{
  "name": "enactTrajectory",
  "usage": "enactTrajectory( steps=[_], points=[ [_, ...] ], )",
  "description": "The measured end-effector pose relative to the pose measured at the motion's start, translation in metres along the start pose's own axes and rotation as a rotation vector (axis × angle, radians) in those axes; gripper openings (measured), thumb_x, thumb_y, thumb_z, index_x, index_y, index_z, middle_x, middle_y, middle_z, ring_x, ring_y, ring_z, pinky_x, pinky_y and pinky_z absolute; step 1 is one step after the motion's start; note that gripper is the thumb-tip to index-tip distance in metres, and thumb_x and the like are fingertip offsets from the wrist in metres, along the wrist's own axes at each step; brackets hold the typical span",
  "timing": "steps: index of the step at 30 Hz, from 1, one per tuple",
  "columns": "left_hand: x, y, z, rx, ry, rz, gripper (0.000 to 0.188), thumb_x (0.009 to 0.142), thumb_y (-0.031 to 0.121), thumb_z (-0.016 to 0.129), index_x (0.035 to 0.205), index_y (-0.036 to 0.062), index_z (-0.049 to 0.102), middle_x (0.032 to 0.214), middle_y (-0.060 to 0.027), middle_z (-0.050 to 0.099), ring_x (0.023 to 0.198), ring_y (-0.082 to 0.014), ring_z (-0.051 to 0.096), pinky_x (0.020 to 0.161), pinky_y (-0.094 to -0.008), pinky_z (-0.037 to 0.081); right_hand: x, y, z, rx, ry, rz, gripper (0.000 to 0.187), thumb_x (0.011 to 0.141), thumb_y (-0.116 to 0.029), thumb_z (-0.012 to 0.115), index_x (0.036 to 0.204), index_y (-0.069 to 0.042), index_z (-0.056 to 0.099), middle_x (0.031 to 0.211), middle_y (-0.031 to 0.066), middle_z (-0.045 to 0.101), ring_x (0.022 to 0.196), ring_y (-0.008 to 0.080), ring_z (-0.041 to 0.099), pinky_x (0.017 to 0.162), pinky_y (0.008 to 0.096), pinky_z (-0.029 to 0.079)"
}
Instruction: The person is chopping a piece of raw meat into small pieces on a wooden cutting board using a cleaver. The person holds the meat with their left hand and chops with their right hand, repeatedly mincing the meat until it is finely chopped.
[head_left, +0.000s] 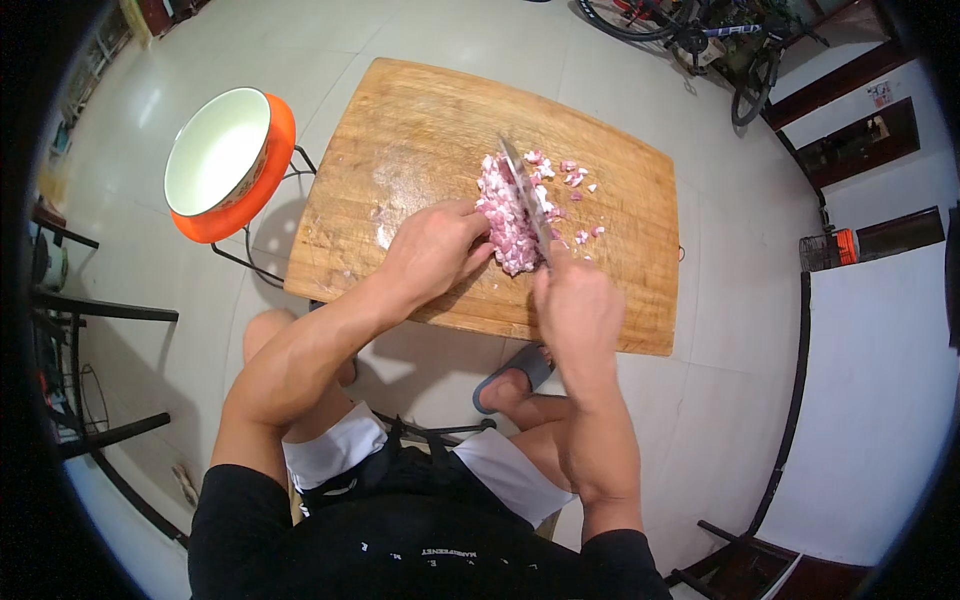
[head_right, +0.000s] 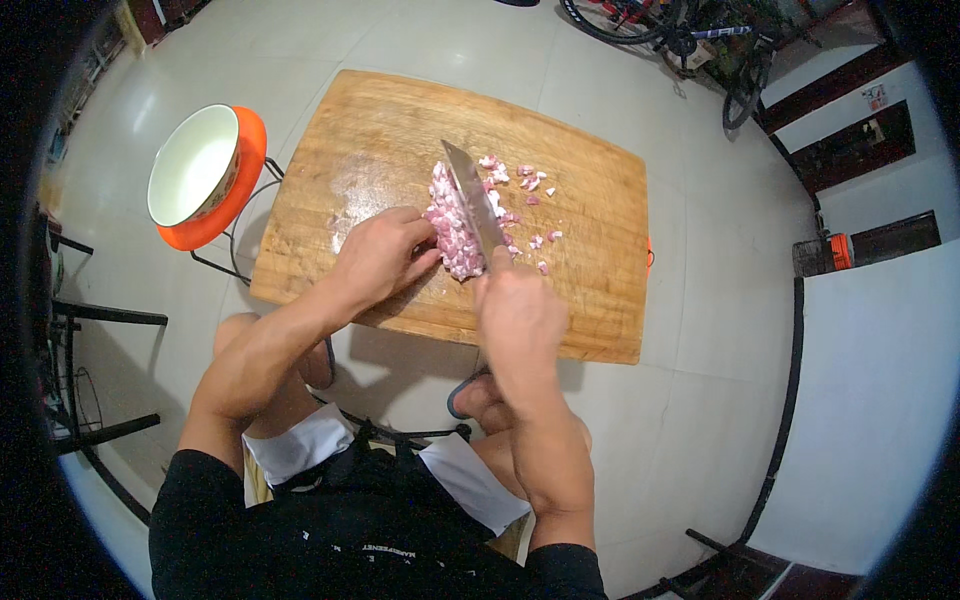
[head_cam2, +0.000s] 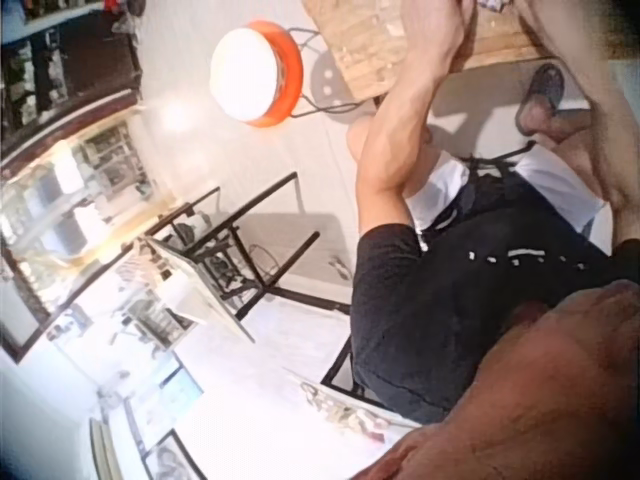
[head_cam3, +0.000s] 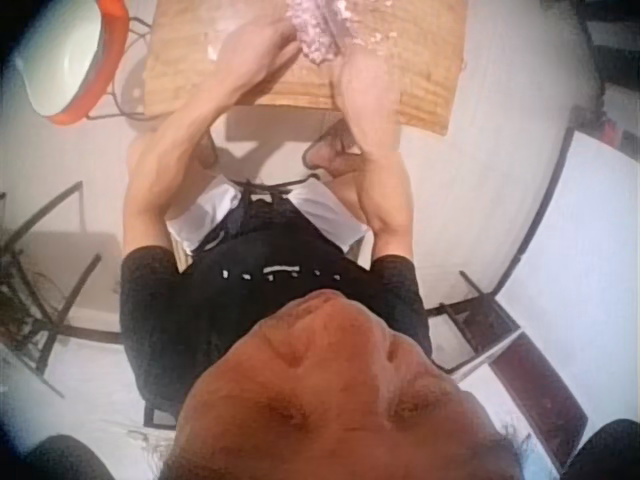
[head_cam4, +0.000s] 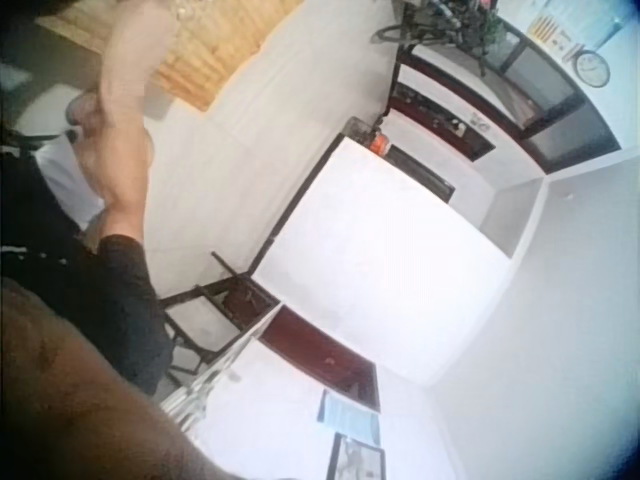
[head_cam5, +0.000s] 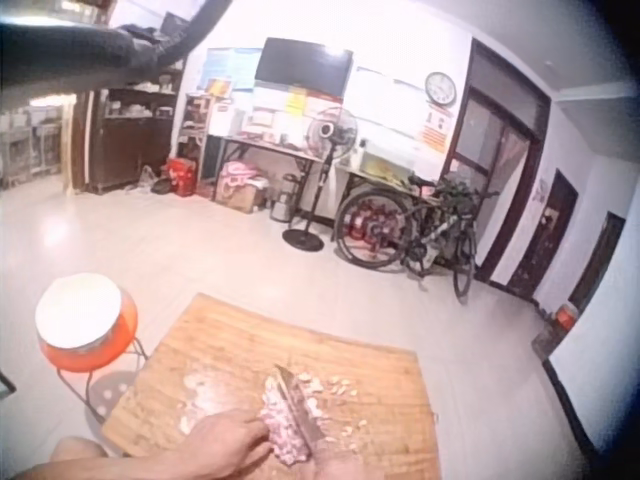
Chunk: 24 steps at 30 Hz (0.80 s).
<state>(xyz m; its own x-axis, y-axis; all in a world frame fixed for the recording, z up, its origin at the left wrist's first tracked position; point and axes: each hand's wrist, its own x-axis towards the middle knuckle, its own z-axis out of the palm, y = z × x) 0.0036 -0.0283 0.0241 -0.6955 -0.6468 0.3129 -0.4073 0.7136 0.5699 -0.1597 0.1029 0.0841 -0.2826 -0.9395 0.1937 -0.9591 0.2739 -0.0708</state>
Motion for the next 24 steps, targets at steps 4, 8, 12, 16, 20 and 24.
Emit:
enactTrajectory(
  steps=[4, 8, 12, 16, 20, 24],
  points=[
    [-0.002, -0.004, -0.001, 0.01, 0.024, 0.022, 0.019, 0.092, 0.022, 0.08, 0.098, 0.0054, 0.074, 0.094, -0.0133, 0.069, 0.092, -0.0373, 0.069, 0.08, -0.0481, 0.058, 0.006, 0.024, -0.012, -0.014, 0.021, 0.125, 0.027, 0.098, -0.023, 0.067, 0.116, -0.007, 0.079, 0.084, 0.0206, 0.077, 0.077, 0.0395, 0.077, 0.071, 0.0528, 0.061],
    [-0.004, -0.004, -0.004, -0.012, 0.044, 0.018, 0.021, 0.091, 0.024, 0.081, 0.094, 0.0047, 0.072, 0.091, -0.0136, 0.069, 0.09, -0.0371, 0.069, 0.078, -0.0484, 0.057, 0.02, 0.046, -0.009, -0.077, 0.045, 0.235, 0.019, 0.096, -0.022, 0.072, 0.104, -0.006, 0.078, 0.084, 0.0222, 0.076, 0.08, 0.0416, 0.076, 0.073, 0.0534, 0.06],
    [-0.004, -0.004, -0.006, -0.012, 0.05, 0.002, 0.023, 0.09, 0.024, 0.083, 0.09, 0.0043, 0.071, 0.09, -0.0139, 0.069, 0.088, -0.037, 0.069, 0.077, -0.0484, 0.057, 0.025, 0.049, 0.002, -0.161, 0.056, 0.245, 0.018, 0.095, -0.022, 0.076, 0.099, -0.005, 0.076, 0.084, 0.0229, 0.076, 0.08, 0.0425, 0.076, 0.073, 0.0532, 0.06],
    [-0.003, -0.004, -0.011, -0.002, 0.054, -0.014, 0.024, 0.089, 0.023, 0.084, 0.088, 0.0043, 0.07, 0.089, -0.0136, 0.069, 0.086, -0.0366, 0.069, 0.076, -0.0481, 0.057, 0.019, 0.04, 0.016, -0.166, 0.071, 0.135, 0.018, 0.096, -0.023, 0.074, 0.102, -0.006, 0.076, 0.083, 0.0219, 0.076, 0.075, 0.0408, 0.077, 0.066, 0.0516, 0.06],
    [-0.002, -0.005, -0.01, -0.029, 0.077, 0.002, 0.027, 0.087, 0.025, 0.085, 0.087, 0.004, 0.068, 0.088, -0.0135, 0.068, 0.085, -0.0364, 0.069, 0.076, -0.048, 0.057, 0.004, 0.006, 0.021, -0.155, 0.037, 0.001, 0.027, 0.096, -0.021, 0.072, 0.114, -0.001, 0.074, 0.079, 0.0172, 0.075, 0.07, 0.0346, 0.078, 0.062, 0.0483, 0.061],
    [0.001, -0.002, -0.006, -0.019, 0.058, 0.013, 0.028, 0.087, 0.026, 0.085, 0.085, 0.0038, 0.067, 0.087, -0.0134, 0.067, 0.084, -0.0366, 0.068, 0.075, -0.0482, 0.056, -0.009, -0.018, 0.022, -0.054, 0.014, 0.002, 0.035, 0.096, -0.021, 0.072, 0.122, 0.001, 0.073, 0.078, 0.0174, 0.075, 0.069, 0.0347, 0.077, 0.063, 0.0483, 0.061]
  ],
)
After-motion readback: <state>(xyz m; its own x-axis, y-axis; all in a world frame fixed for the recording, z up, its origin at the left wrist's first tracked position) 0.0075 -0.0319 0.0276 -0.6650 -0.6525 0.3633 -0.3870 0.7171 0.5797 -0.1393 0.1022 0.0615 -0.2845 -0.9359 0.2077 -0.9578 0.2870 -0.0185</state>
